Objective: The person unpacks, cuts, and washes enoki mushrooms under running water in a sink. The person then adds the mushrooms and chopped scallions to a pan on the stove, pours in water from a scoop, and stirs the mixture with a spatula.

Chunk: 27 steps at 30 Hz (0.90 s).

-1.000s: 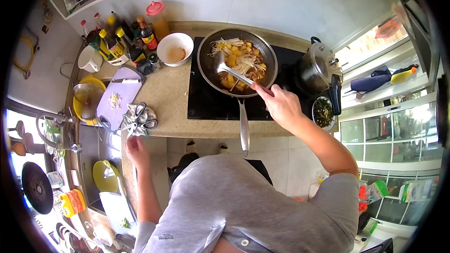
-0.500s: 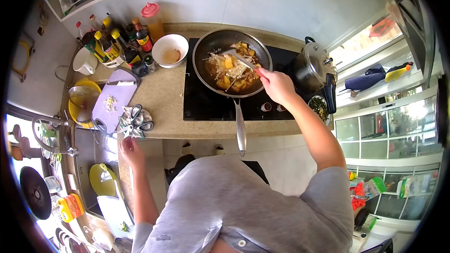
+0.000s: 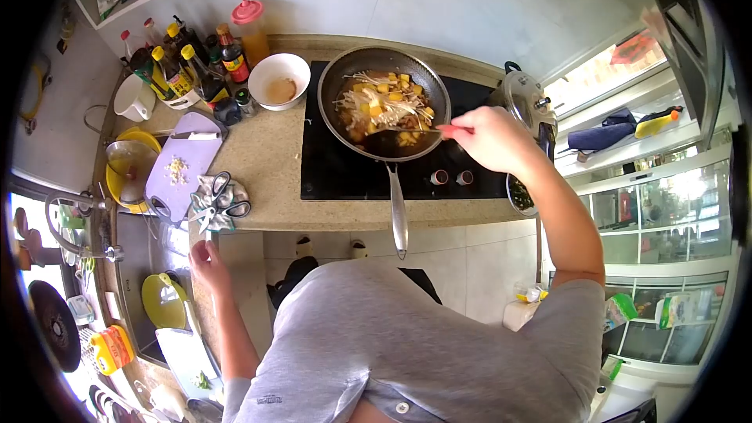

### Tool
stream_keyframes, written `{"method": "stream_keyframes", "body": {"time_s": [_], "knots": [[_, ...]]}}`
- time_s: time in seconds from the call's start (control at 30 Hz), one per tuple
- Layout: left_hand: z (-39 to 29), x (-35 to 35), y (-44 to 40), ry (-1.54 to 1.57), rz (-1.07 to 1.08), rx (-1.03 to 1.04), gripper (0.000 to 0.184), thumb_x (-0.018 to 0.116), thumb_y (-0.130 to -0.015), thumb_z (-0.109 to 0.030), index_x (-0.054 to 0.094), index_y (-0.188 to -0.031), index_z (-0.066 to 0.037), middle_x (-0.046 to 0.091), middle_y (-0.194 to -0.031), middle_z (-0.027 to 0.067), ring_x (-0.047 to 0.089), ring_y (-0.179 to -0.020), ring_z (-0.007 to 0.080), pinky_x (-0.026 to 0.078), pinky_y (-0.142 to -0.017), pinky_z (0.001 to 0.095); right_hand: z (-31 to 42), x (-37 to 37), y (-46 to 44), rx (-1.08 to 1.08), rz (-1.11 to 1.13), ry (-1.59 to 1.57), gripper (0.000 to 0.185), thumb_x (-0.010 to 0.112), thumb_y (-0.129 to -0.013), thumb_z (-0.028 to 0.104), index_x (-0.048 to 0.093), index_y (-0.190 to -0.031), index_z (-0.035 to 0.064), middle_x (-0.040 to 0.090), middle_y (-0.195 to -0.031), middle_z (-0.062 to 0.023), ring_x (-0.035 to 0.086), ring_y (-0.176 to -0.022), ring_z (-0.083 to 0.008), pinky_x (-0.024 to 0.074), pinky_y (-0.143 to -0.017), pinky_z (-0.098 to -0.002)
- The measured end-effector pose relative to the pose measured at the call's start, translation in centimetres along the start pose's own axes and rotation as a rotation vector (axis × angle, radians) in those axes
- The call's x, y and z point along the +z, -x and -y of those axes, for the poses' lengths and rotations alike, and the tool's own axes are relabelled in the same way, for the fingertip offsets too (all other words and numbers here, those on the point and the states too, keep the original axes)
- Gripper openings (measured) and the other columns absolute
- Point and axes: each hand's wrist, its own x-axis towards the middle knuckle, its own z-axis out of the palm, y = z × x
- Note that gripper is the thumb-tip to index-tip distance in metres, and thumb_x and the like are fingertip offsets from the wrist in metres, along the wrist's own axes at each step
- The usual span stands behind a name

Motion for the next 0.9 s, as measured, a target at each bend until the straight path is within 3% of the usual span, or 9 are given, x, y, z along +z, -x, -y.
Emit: {"method": "stream_keyframes", "body": {"time_s": [0.1, 0.27, 0.43, 0.53, 0.63, 0.77, 0.9], "knots": [[-0.2, 0.1, 0.2, -0.042, 0.009, 0.002, 0.018, 0.065, -0.095, -0.018, 0.066, -0.102, -0.002, 0.064, -0.095, 0.0130, 0.062, -0.085, 0.0268, 0.050, -0.075, 0.0394, -1.1, -0.3, -0.8, -0.047, -0.048, 0.031, 0.022, 0.063, -0.094, 0.025, 0.076, -0.105, 0.0110, 0.070, -0.091, -0.0185, 0.069, -0.085, -0.0357, 0.0536, -0.076, -0.0416], [3.0, 0.0, 1.2, -0.004, -0.087, 0.021, 0.018, 0.067, -0.093, -0.019, 0.066, -0.101, -0.003, 0.065, -0.094, 0.0121, 0.062, -0.082, 0.0258, 0.050, -0.073, 0.0390, -4.6, -7.1, -0.1, -0.027, -0.090, 0.147, 0.020, 0.067, -0.088, 0.013, 0.078, -0.104, 0.0141, 0.075, -0.099, -0.0092, 0.072, -0.089, -0.0258, 0.0557, -0.080, -0.0361], [2.7, -0.1, 1.9, -0.063, -0.059, 0.005, 0.018, 0.067, -0.093, -0.020, 0.067, -0.099, -0.003, 0.065, -0.092, 0.0117, 0.061, -0.081, 0.0249, 0.050, -0.073, 0.0390, -4.9, -4.3, -3.4, -0.199, -0.060, 0.236, 0.021, 0.065, -0.088, 0.016, 0.077, -0.105, 0.0164, 0.074, -0.097, -0.0123, 0.070, -0.091, -0.0306, 0.0546, -0.082, -0.0415], [1.7, -0.5, 2.3, -0.048, -0.096, 0.012, 0.019, 0.068, -0.093, -0.021, 0.067, -0.099, -0.003, 0.065, -0.091, 0.0110, 0.061, -0.080, 0.0248, 0.050, -0.072, 0.0392, -4.0, -4.1, -2.5, -0.267, -0.096, 0.210, 0.021, 0.066, -0.089, 0.015, 0.076, -0.107, 0.0139, 0.074, -0.099, -0.0134, 0.071, -0.092, -0.0307, 0.0548, -0.083, -0.0390], [0.9, -1.8, 3.2, -0.030, -0.136, -0.005, 0.019, 0.067, -0.093, -0.021, 0.067, -0.100, -0.003, 0.065, -0.090, 0.0106, 0.061, -0.081, 0.0252, 0.050, -0.073, 0.0399, -6.1, -5.4, -1.0, -0.187, -0.097, -0.065, 0.022, 0.066, -0.090, 0.017, 0.076, -0.110, 0.0137, 0.074, -0.101, -0.0137, 0.071, -0.092, -0.0297, 0.0550, -0.082, -0.0369], [0.8, -2.8, 4.7, -0.138, -0.110, -0.052, 0.019, 0.066, -0.094, -0.021, 0.067, -0.100, -0.003, 0.065, -0.089, 0.0103, 0.062, -0.082, 0.0261, 0.050, -0.077, 0.0408, -5.7, -3.4, -1.2, -0.161, -0.114, 0.050, 0.023, 0.067, -0.091, 0.021, 0.075, -0.112, 0.0156, 0.074, -0.100, -0.0132, 0.071, -0.091, -0.0294, 0.0554, -0.080, -0.0373], [0.7, -3.5, 6.9, -0.199, -0.094, -0.035, 0.023, 0.066, -0.094, -0.023, 0.066, -0.105, -0.002, 0.063, -0.102, 0.0132, 0.062, -0.093, 0.0283, 0.050, -0.083, 0.0430, -9.8, 1.8, -2.8, -0.272, -0.234, 0.006, 0.024, 0.067, -0.092, 0.022, 0.074, -0.114, 0.0162, 0.072, -0.101, -0.0151, 0.070, -0.090, -0.0338, 0.0549, -0.079, -0.0401]]}}
